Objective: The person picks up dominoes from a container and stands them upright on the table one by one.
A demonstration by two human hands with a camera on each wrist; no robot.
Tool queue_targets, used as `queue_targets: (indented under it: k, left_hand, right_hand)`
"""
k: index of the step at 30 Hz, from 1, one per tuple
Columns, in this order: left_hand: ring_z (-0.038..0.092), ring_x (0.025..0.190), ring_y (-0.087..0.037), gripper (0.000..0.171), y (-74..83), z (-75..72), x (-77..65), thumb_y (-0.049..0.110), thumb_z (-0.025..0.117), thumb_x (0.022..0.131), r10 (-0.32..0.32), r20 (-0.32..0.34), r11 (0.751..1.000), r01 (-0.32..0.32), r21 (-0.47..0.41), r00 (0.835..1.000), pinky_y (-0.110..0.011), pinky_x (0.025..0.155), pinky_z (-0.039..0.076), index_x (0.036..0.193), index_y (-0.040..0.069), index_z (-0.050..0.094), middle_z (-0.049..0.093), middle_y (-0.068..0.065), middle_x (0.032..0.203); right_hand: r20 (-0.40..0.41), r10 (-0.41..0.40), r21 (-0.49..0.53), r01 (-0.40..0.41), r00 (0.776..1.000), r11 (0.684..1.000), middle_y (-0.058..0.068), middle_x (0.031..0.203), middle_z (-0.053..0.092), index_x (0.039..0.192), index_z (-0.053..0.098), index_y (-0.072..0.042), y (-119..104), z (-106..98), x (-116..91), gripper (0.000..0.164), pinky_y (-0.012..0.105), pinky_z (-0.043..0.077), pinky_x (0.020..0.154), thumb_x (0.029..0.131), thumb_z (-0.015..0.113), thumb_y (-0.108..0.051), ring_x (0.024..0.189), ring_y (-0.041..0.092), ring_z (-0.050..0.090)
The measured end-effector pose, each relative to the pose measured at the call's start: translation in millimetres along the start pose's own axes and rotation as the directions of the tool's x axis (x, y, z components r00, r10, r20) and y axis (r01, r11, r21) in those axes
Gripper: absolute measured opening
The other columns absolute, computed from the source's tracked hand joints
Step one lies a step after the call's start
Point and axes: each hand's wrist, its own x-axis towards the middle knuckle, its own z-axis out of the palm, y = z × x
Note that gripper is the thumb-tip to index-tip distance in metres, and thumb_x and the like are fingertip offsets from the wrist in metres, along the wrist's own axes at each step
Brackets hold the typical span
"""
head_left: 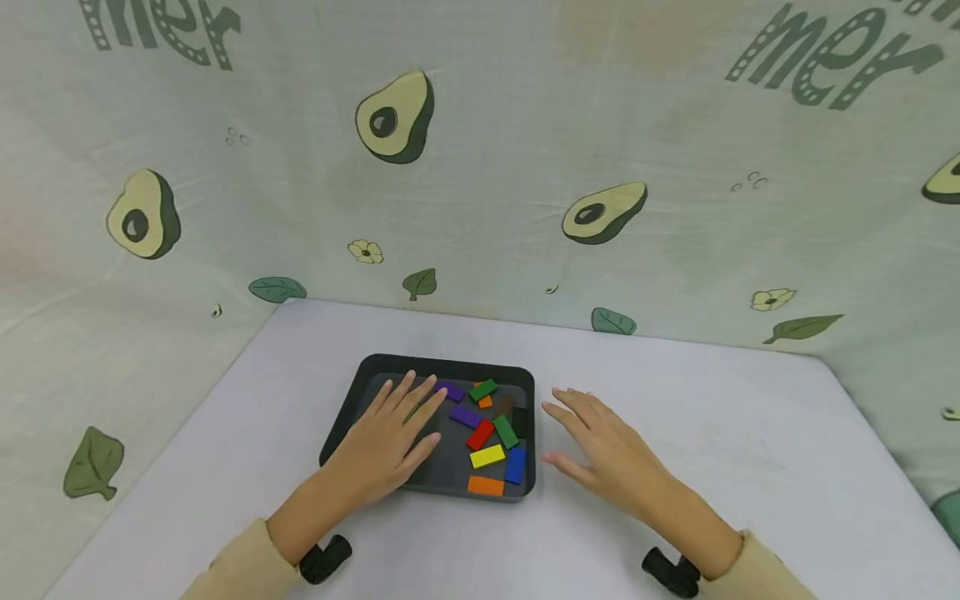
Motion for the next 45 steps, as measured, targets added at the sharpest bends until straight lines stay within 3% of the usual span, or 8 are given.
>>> queue_targets:
  k: [13,23,29,32,36,40,43,45]
  left_hand:
    - [0.040,0.130,-0.037,0.054,-25.5,4.2,-24.6,0.025,0.063,0.088,-0.059,-0.166,0.993,0.040,-0.114,0.984,-0.054,0.106,0.033,0.138,0.011,0.045,0.045,-0.013,0.140]
    - [0.042,0.125,-0.033,0.053,-41.2,6.1,-45.9,0.018,0.062,0.089,-0.250,-0.152,0.951,0.213,-0.224,0.956,-0.053,0.094,0.044,0.138,0.009,0.044,0.043,-0.012,0.138]
    - [0.037,0.128,-0.040,0.053,-52.8,8.3,-55.4,0.020,0.056,0.094,-0.373,-0.060,0.862,0.322,-0.391,0.926,-0.062,0.093,0.038,0.141,0.007,0.036,0.038,-0.016,0.140]
    - [0.043,0.122,-0.041,0.051,-59.8,10.7,-59.9,0.017,0.054,0.094,-0.407,-0.069,0.811,0.326,-0.485,0.911,-0.059,0.092,0.040,0.141,0.006,0.036,0.039,-0.020,0.137]
    - [0.053,0.110,-0.039,0.048,-67.7,15.7,-65.6,0.011,0.054,0.094,-0.442,-0.102,0.758,0.311,-0.574,0.891,-0.026,0.088,0.050,0.139,0.003,0.039,0.047,-0.020,0.131]
    - [0.059,0.106,-0.011,0.046,-73.4,19.0,-70.1,0.010,0.053,0.094,-0.489,-0.061,0.690,0.343,-0.638,0.870,-0.001,0.080,0.040,0.138,0.003,0.041,0.052,-0.018,0.129]
    - [0.050,0.101,0.013,0.043,-76.8,19.1,-72.4,0.013,0.052,0.096,-0.505,0.007,0.629,0.374,-0.681,0.863,-0.005,0.077,0.043,0.137,0.004,0.043,0.054,-0.018,0.127]
    - [0.047,0.099,0.019,0.041,-79.2,19.3,-73.4,0.016,0.051,0.096,-0.505,0.060,0.585,0.393,-0.709,0.861,-0.009,0.076,0.046,0.135,0.005,0.045,0.054,-0.019,0.129]
  right_hand:
    - [0.041,0.029,0.184,-0.036,0.999,0.982,0.007,0.125,0.055,0.119,0.060,-0.011,-21.2,16.6,11.8,0.040,0.034,0.051,0.091,0.082,0.072,-0.022,0.114,0.021,0.054]
    - [0.177,-0.003,0.380,-0.065,0.984,0.923,0.006,0.123,0.056,0.116,0.061,-0.010,-41.3,26.6,30.9,0.033,0.036,0.047,0.096,0.085,0.068,-0.015,0.117,0.022,0.052]
    - [0.292,0.012,0.438,-0.144,0.956,0.887,0.003,0.121,0.056,0.120,0.058,-0.009,-48.0,32.4,38.4,0.035,0.034,0.048,0.095,0.086,0.067,-0.014,0.114,0.019,0.052]
    - [0.333,0.029,0.447,-0.185,0.942,0.875,0.004,0.121,0.055,0.120,0.058,-0.009,-49.6,35.6,42.0,0.035,0.033,0.048,0.094,0.086,0.066,-0.013,0.112,0.019,0.052]
    - [0.378,0.052,0.434,-0.226,0.924,0.872,0.003,0.121,0.055,0.118,0.060,-0.010,-51.5,39.4,47.6,0.033,0.031,0.049,0.093,0.087,0.066,-0.014,0.112,0.019,0.051]
    - [0.397,0.057,0.406,-0.231,0.916,0.884,0.001,0.117,0.056,0.113,0.062,-0.010,-52.9,42.2,53.7,0.027,0.028,0.049,0.090,0.087,0.066,-0.013,0.110,0.017,0.051]
    - [0.420,0.066,0.380,-0.242,0.905,0.893,-0.001,0.112,0.056,0.108,0.063,-0.011,-53.6,45.1,57.2,0.022,0.027,0.049,0.089,0.087,0.066,-0.013,0.107,0.015,0.051]
    - [0.439,0.073,0.365,-0.252,0.896,0.896,-0.002,0.108,0.056,0.105,0.064,-0.012,-54.2,46.5,58.6,0.019,0.026,0.049,0.087,0.086,0.066,-0.014,0.104,0.013,0.051]
